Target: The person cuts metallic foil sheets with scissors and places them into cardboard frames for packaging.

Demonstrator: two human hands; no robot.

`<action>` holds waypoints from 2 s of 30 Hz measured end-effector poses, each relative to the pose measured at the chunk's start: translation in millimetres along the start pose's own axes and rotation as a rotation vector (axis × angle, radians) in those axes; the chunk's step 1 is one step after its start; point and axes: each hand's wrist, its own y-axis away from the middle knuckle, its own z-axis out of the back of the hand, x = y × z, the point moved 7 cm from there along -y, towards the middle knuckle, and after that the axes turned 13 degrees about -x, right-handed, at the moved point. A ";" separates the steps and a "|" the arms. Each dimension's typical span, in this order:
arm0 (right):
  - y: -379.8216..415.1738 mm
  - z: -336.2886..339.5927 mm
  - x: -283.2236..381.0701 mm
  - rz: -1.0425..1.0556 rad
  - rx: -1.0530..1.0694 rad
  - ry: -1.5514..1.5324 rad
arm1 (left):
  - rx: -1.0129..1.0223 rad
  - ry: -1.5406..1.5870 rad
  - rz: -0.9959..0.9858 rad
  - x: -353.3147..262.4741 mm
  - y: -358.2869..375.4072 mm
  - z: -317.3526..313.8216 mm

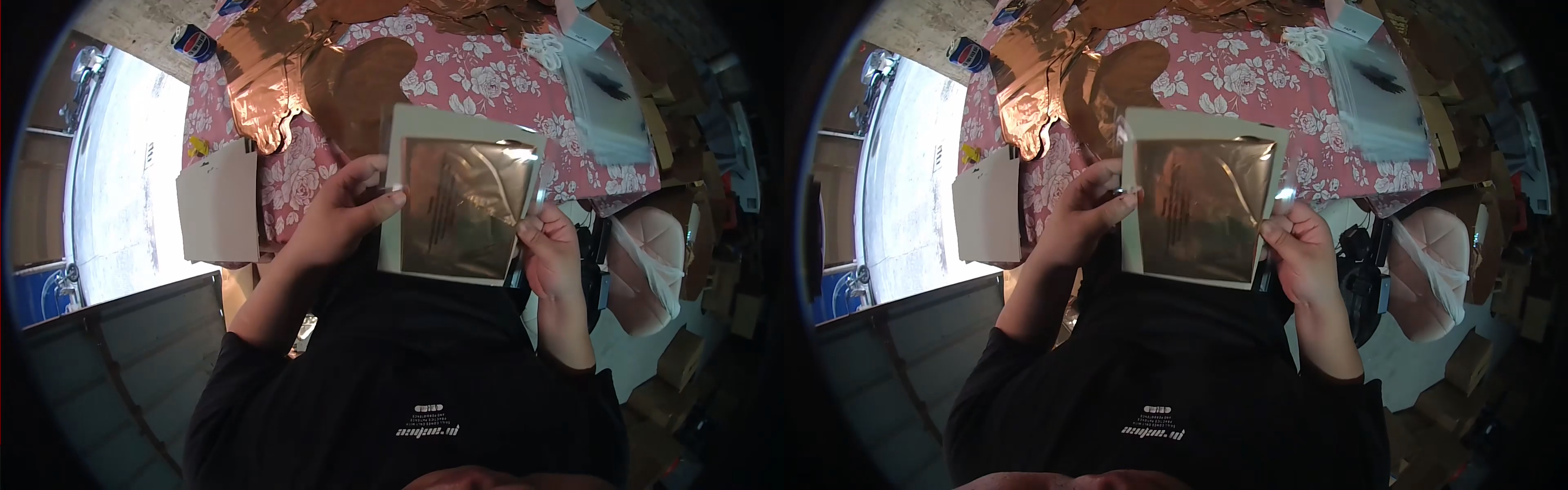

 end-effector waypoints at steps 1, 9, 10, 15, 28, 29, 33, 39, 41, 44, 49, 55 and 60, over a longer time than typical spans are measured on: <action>2.9 -0.2 -0.8 -0.009 -0.011 0.070 | -0.020 0.032 -0.011 -2.3 0.0 -0.8; -3.1 -9.8 18.9 -0.051 -0.052 -0.069 | -0.114 0.061 0.040 11.5 -1.5 3.1; -6.6 -6.9 16.2 -0.051 -0.051 -0.067 | -0.096 0.058 0.023 11.2 -1.4 1.7; -14.9 -17.7 18.0 0.068 -0.082 0.040 | -0.112 0.130 0.041 7.1 3.4 0.8; -13.9 -41.4 24.7 0.069 -0.010 0.160 | -0.199 0.272 -0.068 14.0 3.8 20.9; -13.9 -43.6 23.2 0.068 -0.009 0.161 | -0.237 0.270 -0.066 13.1 4.6 21.7; -14.2 -39.2 25.9 0.160 -0.086 0.142 | -0.206 0.286 -0.047 17.1 4.8 22.1; -17.4 -23.4 23.2 0.164 -0.098 0.110 | -0.174 0.133 -0.053 24.4 6.7 29.1; -17.7 -18.0 19.4 0.161 -0.024 0.148 | -0.149 0.269 -0.090 23.3 8.3 24.7; -16.2 -19.1 17.4 0.130 0.023 0.210 | -0.172 0.278 -0.076 13.9 12.0 21.3; -12.6 -14.4 17.7 0.116 0.096 0.191 | -0.236 0.209 -0.038 1.0 9.6 19.4; -8.1 -14.6 20.9 0.177 0.031 0.284 | -0.241 0.067 -0.110 0.3 3.0 21.2; -10.5 -10.9 27.4 0.250 0.000 0.255 | -0.211 0.107 0.057 2.8 8.3 21.4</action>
